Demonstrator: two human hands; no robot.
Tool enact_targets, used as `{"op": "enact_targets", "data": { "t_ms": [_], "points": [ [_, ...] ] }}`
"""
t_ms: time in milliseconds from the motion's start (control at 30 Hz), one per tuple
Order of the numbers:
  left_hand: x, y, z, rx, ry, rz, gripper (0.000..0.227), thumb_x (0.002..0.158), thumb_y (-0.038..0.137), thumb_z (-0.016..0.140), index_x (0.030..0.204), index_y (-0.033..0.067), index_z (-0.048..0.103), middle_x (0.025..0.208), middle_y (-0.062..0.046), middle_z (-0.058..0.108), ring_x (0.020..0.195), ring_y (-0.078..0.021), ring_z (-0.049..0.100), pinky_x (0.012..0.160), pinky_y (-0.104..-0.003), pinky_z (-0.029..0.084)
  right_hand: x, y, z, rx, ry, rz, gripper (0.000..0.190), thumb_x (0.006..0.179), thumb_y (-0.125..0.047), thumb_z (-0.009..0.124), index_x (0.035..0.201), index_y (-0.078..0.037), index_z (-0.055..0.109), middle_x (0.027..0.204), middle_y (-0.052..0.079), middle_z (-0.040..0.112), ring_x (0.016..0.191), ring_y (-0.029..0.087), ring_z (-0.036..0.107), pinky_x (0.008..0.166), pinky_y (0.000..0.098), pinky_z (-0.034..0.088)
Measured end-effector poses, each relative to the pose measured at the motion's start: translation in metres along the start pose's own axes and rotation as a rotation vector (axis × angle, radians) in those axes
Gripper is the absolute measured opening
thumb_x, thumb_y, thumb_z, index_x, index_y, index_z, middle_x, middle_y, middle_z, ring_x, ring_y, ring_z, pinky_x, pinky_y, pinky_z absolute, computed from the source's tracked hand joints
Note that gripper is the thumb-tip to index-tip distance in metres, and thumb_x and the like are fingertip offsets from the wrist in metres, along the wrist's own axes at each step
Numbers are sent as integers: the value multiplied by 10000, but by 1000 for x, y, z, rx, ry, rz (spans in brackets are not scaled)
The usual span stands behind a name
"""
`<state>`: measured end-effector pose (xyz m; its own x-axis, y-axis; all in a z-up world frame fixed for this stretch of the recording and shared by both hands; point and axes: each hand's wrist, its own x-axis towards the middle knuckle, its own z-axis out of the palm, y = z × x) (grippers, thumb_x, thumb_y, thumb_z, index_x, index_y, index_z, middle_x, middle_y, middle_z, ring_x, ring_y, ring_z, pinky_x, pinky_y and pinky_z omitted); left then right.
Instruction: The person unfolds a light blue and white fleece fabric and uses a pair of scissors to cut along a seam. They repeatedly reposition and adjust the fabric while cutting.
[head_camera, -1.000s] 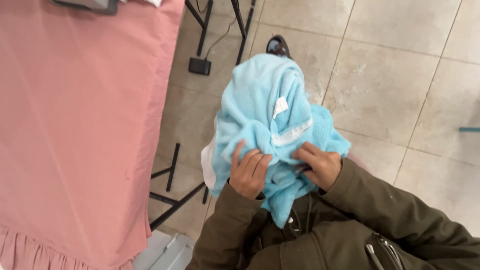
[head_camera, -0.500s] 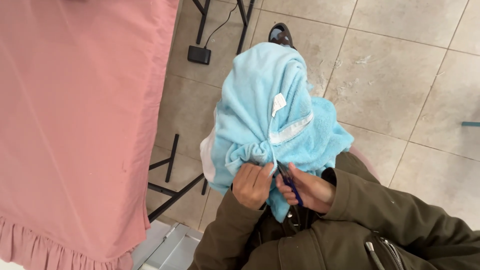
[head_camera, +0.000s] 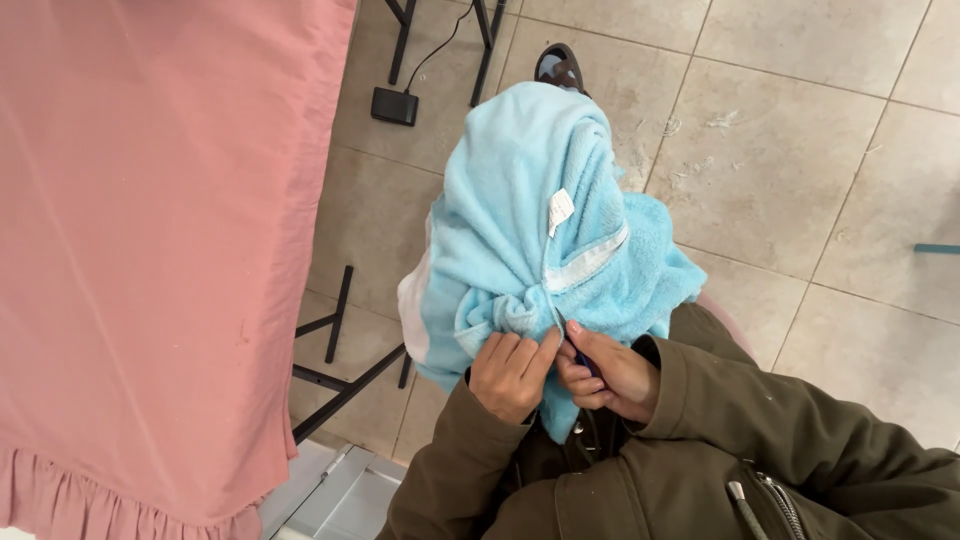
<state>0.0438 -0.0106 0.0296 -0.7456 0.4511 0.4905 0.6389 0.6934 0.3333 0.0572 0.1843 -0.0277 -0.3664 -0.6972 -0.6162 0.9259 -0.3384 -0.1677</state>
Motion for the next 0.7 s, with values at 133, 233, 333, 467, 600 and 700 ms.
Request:
{"op": "enact_targets", "data": {
  "t_ms": [133, 233, 333, 467, 600, 700],
  "points": [
    [-1, -1, -2, -8, -17, 4, 264, 869, 43, 682, 1120, -1, 752, 768, -42, 485, 688, -193, 519, 642, -345, 464, 5, 4, -3, -12, -6, -38, 446, 1078, -505, 330, 903, -108, 432, 707, -6, 402, 504, 67, 283, 432, 219, 249],
    [-1, -2, -2, 4, -17, 7, 280, 865, 45, 672, 1127, 4, 759, 764, -38, 481, 684, -190, 515, 643, -340, 461, 5, 4, -3, -55, -13, -59, 462, 1086, -496, 323, 887, -93, 430, 701, -2, 399, 509, 72, 287, 433, 226, 251],
    [-5, -1, 1, 3, -13, 11, 286, 868, 50, 675, 1137, 6, 761, 758, -32, 477, 681, -185, 511, 641, -336, 455, 6, 9, -6, -70, -4, -67, 466, 1090, -486, 318, 872, -90, 429, 690, -4, 394, 505, 70, 283, 430, 227, 247],
    [-5, -2, 1, 9, -25, 18, 282, 874, 58, 688, 1142, 9, 761, 753, -25, 473, 680, -177, 512, 639, -334, 451, 12, 16, -18, -67, -69, -127, 507, 1131, -492, 311, 854, -80, 419, 670, -15, 378, 502, 61, 278, 427, 224, 243],
    [-6, -3, 0, 7, -32, 17, 294, 860, 53, 678, 1139, 8, 759, 753, -31, 483, 677, -187, 519, 639, -340, 454, 9, 11, -7, -48, 30, -103, 440, 1095, -464, 324, 866, -102, 422, 669, -10, 388, 493, 61, 275, 420, 222, 231],
    [-14, -7, 4, -48, -24, -11, 274, 883, 30, 671, 1146, -9, 737, 774, -48, 521, 686, -206, 542, 639, -365, 460, 5, 9, -10, -75, 11, -98, 429, 1085, -471, 315, 871, -115, 423, 674, -10, 383, 498, 67, 262, 424, 227, 222]
  ]
}}
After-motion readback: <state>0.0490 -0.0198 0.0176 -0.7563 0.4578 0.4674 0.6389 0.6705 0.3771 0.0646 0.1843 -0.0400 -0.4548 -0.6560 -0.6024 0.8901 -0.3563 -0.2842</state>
